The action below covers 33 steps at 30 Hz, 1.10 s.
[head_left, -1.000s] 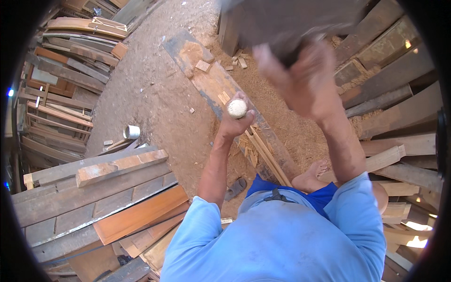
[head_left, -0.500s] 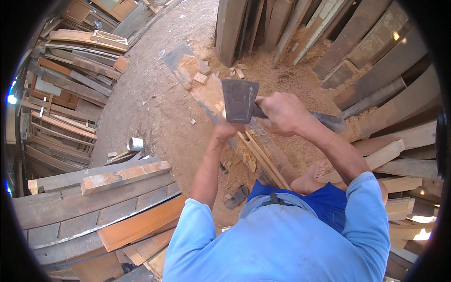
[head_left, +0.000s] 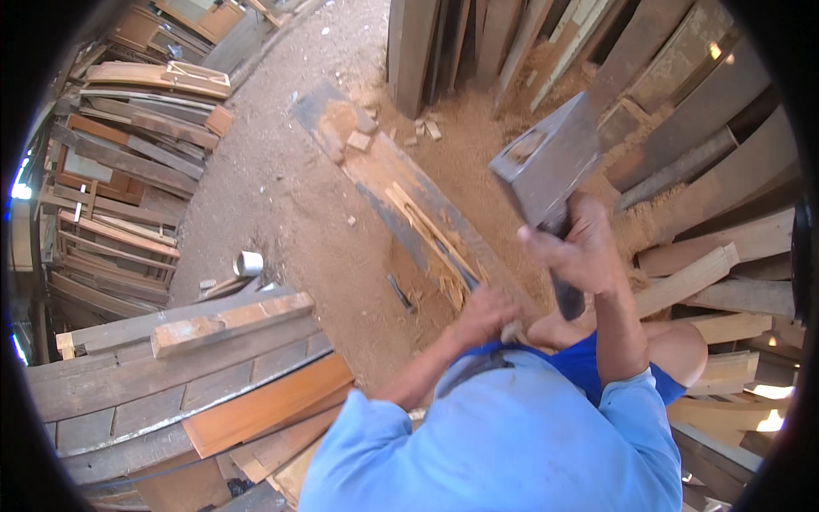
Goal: The person carves out a rectangular groove in a long wooden beam using a chisel and a large wooden hammer. They strike the chisel repeatedly to remove wood and clear out the mortise.
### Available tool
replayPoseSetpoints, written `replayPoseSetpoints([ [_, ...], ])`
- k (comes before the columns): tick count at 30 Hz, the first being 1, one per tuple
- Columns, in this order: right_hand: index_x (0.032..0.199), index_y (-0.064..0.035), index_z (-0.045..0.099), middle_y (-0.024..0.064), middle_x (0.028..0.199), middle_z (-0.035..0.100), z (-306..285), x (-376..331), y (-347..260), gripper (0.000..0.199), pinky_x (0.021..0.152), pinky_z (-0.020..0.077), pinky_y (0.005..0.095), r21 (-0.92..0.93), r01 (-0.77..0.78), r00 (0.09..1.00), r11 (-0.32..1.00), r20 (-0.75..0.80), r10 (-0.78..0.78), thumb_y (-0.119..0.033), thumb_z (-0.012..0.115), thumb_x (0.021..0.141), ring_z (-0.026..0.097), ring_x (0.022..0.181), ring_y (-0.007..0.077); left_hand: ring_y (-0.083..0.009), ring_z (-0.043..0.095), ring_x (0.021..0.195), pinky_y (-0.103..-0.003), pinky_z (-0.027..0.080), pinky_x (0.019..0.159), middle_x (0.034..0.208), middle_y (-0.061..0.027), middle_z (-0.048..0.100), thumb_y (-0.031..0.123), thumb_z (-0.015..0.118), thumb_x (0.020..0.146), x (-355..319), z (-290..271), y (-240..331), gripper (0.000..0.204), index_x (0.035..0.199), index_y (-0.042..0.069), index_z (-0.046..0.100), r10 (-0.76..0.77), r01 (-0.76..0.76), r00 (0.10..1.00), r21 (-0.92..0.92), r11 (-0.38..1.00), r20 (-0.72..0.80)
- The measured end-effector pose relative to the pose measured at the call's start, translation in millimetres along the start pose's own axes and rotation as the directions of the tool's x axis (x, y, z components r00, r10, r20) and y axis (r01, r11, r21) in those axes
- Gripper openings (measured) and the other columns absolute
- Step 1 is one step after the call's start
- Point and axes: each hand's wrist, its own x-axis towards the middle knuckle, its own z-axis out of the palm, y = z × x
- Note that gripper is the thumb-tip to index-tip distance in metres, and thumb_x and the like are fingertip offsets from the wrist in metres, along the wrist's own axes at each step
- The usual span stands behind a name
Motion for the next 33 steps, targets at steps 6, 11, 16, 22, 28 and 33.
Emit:
replayPoseSetpoints([
  [6,0.1,0.0035,0.065,-0.0026,0.083,0.06,-13.5,-12.8,-2.2,0.024,0.062,0.0432,0.0242,0.089,0.059,0.992,0.994,-0.116,-0.049,-0.011,0.075,0.083,0.051,0.072,0.0053,-0.0147,0.064,0.084,-0.033,0.053,0.075,0.093,-0.0032,0.065,0.004,0.073,0.082,93.6,-134.5,-14.7,0.028,0.107,0.008,0.062,-0.638,0.545,0.711,-0.342,0.765,-0.294],
  [11,0.1,0.0022,0.064,-0.002,0.085,0.061,-4.9,-9.5,-15.0,0.023,0.064,0.0429,0.0238,0.172,0.153,0.976,0.973,-0.183,-0.122,-0.008,0.076,0.083,0.051,0.074,0.0052,-0.0095,0.064,0.081,-0.025,0.054,0.071,0.095,-0.0029,0.064,0.008,0.072,0.091,118.4,-226.1,-46.6,0.037,0.122,-0.001,0.053,-0.664,0.33,0.608,-0.623,0.709,-0.434],
  [16,0.099,0.0015,0.064,-0.0013,0.086,0.062,3.6,-3.3,-21.0,0.021,0.067,0.0436,0.0246,0.167,0.21,0.962,0.963,-0.213,-0.173,-0.005,0.075,0.082,0.052,0.078,0.0055,-0.0093,0.066,0.076,-0.024,0.054,0.067,0.086,-0.0024,0.063,0.004,0.071,0.092,112.6,-232.0,-102.5,0.026,0.112,0.001,0.054,-0.534,0.409,0.591,-0.345,0.845,-0.605],
  [22,0.1,0.002,0.063,-0.0006,0.087,0.062,11.0,6.6,-24.4,0.022,0.07,0.0443,0.0247,0.144,0.25,0.955,0.958,-0.199,-0.219,-0.004,0.074,0.082,0.053,0.08,0.0066,-0.0087,0.063,0.062,-0.024,0.052,0.055,0.076,-0.0012,0.061,0.003,0.07,0.092,113.2,-218.6,-141.2,0.02,0.102,0.005,0.053,-0.599,0.357,0.5,-0.482,0.8,-0.625],
  [28,0.098,0.0025,0.063,0.0004,0.088,0.064,17.2,14.3,-31.3,0.021,0.071,0.045,0.0245,0.158,0.27,0.946,0.95,-0.225,-0.232,-0.005,0.075,0.082,0.054,0.079,0.0063,-0.009,0.062,0.058,-0.024,0.051,0.051,0.072,-0.0014,0.061,0.004,0.07,0.091,104.0,-216.6,-154.4,0.017,0.096,0.005,0.054,-0.604,0.406,0.472,-0.45,0.796,-0.642],
  [33,0.089,-0.0011,0.063,0.0033,0.077,0.063,23.2,26.3,-41.4,0.014,0.054,0.0453,0.0249,0.003,0.417,0.879,0.909,-0.257,-0.402,-0.01,0.073,0.087,0.059,0.062,0.0073,-0.0114,0.065,0.064,-0.025,0.051,0.055,0.073,-0.0019,0.064,0.002,0.071,0.088,100.5,-187.6,-126.1,0.014,0.091,0.005,0.057,-0.495,0.392,0.659,-0.304,0.868,-0.566],
])
